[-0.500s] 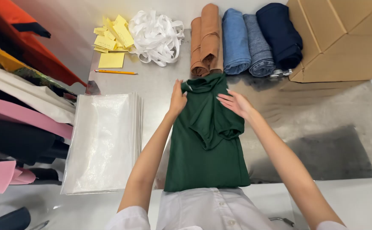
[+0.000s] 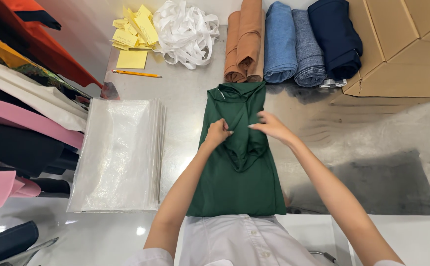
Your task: The person folds a green t-shirt, a pink t-shirt, a black t-shirt, and a pink top on a metal table. They retrieve each item from a nearby clothing rack, fold it neatly by hand, and place it into a stack of folded garments.
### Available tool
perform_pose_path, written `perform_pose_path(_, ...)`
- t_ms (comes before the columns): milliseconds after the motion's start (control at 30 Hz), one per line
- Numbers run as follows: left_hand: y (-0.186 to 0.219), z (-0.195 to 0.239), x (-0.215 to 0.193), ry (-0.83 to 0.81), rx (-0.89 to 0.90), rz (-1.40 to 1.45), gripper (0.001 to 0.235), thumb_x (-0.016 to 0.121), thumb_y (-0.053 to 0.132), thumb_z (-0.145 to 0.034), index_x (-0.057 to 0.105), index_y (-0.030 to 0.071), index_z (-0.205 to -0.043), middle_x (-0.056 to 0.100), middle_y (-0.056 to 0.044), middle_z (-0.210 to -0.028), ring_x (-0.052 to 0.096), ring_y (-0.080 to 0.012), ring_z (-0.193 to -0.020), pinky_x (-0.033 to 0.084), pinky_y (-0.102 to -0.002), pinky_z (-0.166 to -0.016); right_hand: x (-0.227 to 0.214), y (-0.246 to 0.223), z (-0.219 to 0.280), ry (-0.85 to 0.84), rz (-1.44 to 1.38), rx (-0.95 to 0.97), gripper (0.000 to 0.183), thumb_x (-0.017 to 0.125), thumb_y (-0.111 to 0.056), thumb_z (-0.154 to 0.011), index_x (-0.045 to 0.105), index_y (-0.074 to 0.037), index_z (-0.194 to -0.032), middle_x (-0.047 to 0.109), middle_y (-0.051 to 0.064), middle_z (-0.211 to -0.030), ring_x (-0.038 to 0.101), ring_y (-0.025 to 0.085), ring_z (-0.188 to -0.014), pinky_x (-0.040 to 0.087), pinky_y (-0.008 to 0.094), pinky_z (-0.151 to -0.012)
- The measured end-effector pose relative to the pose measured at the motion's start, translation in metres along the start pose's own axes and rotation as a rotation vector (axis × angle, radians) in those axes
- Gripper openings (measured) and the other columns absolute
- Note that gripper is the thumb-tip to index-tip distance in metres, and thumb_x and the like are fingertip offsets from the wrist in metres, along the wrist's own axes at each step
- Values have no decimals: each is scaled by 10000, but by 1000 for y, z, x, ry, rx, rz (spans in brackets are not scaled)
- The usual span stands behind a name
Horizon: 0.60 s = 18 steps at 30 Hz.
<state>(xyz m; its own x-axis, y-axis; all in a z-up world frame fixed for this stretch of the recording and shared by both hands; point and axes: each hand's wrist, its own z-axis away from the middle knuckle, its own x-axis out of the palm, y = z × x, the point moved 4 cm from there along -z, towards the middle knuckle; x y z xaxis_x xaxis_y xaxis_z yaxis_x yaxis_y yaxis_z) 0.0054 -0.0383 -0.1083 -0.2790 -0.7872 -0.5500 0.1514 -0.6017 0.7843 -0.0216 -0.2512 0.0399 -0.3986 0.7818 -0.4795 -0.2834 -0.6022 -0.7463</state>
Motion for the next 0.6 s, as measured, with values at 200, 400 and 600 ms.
perform_pose_path(200, -4, -7, -45, 59, -70, 321, 156, 762, 50, -833, 672, -5, -948, 707, -178, -810, 734, -233, -640, 660, -296, -480, 10, -17, 2, -114, -372, -282, 483, 643, -163, -980, 522, -23, -1427, 660, 197, -1299, 645, 255, -1183, 551, 377, -957)
perform_pose_path(400, 22, -37, -96, 155, 31, 355, 302, 791, 12, -827, 604, -60, -1053, 603, -226, -1013, 738, -283, -648, 671, -317, -534, -52, 127, -101, 419, -95, -148, 780, 933, -165, -684, 562, -161, -1371, 637, 113, -1297, 663, 254, -1037, 594, 353, -753)
perform_pose_path(600, 48, -81, -98, 8, -202, 815, 933, 796, 62, -856, 177, 15, -1553, 236, -336, -1511, 739, -431, -781, 691, -376, -688, -29, 86, -101, 211, -586, 114, 991, 922, -182, -752, 303, 32, -1496, 608, 155, -1348, 721, 141, -775, 487, 163, -509)
